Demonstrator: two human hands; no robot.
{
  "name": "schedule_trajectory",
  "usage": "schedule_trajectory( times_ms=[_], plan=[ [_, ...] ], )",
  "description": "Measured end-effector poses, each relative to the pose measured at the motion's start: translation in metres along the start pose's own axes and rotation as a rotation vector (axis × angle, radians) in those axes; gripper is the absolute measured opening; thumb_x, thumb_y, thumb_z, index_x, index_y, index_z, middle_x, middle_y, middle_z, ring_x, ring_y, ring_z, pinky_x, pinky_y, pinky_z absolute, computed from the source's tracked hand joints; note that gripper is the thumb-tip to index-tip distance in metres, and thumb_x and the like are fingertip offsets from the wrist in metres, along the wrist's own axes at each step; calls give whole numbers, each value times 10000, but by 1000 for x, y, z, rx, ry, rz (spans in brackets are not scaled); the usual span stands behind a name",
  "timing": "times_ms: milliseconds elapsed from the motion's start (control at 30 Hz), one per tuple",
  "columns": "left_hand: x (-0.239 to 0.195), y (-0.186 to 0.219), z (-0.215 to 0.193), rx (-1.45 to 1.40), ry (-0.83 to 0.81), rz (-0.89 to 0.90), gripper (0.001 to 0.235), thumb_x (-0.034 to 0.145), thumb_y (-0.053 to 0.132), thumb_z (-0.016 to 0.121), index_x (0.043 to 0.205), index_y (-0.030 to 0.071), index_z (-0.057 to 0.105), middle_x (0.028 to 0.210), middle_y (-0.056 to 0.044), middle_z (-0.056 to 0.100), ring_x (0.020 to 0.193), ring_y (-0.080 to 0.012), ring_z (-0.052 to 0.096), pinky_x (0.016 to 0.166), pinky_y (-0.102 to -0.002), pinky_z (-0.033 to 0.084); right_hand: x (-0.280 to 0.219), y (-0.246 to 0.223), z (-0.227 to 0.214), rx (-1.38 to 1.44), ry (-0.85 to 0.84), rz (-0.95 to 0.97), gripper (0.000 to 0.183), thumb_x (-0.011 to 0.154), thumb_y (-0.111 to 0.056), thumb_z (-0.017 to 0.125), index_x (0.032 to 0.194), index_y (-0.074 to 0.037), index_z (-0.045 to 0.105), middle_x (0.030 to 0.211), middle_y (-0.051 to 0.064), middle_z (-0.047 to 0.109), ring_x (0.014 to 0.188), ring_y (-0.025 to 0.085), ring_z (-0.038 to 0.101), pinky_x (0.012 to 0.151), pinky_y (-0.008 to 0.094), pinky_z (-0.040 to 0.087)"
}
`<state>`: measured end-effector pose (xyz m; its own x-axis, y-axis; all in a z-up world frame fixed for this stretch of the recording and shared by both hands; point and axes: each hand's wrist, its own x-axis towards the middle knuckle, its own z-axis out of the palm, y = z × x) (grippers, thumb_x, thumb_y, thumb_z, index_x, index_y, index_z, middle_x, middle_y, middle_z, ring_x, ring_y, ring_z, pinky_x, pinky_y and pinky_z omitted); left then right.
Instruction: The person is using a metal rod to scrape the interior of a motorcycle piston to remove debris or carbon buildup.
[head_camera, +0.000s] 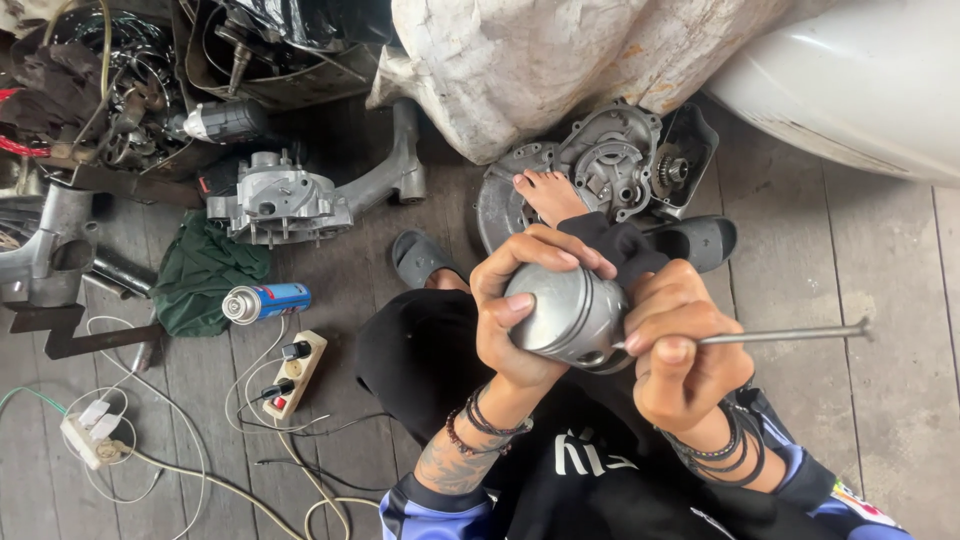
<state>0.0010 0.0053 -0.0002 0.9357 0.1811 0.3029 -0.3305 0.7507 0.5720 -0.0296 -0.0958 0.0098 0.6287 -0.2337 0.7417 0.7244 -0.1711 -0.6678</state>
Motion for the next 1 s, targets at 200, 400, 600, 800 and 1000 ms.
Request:
schedule_trajectory(
  times_ms=[200,400,600,800,1000],
  plan=[
    [-3,3,8,52,94,-27,386,764,266,502,853,-92,616,781,-288,614,692,-403,692,689,-439,573,-4,2,-1,-14,46,24,446,1100,-249,397,719,-71,548,535,40,484,579,167,445,651,377,570],
    [-3,5,18,235,64,107,397,800,293,524,849,-90,619,783,-248,635,693,-366,709,678,-389,572,8,-3,8,-100,71,7,473,1122,-291,390,740,-58,544,554,48,513,626,178,492,839,448,605],
    [-10,18,18,198,59,-86,333,803,303,532,956,15,601,992,-147,643,914,-267,640,889,-388,509,-1,-23,3,-90,-81,183,243,1058,-209,427,875,-95,540,765,48,601,844,188,496,961,452,573],
    [-14,13,15,125,43,-65,314,804,254,535,954,-14,599,1009,-172,621,922,-275,620,867,-405,541,-11,-18,-1,-57,-82,167,185,938,-52,424,829,-103,565,755,39,626,862,188,486,968,455,575],
    [-14,14,12,196,53,-54,331,770,255,500,961,3,599,964,-185,668,928,-281,636,912,-407,524,-3,-18,3,-65,-24,190,209,1065,-154,421,911,-67,532,816,62,600,841,199,529,848,365,555]
  ],
)
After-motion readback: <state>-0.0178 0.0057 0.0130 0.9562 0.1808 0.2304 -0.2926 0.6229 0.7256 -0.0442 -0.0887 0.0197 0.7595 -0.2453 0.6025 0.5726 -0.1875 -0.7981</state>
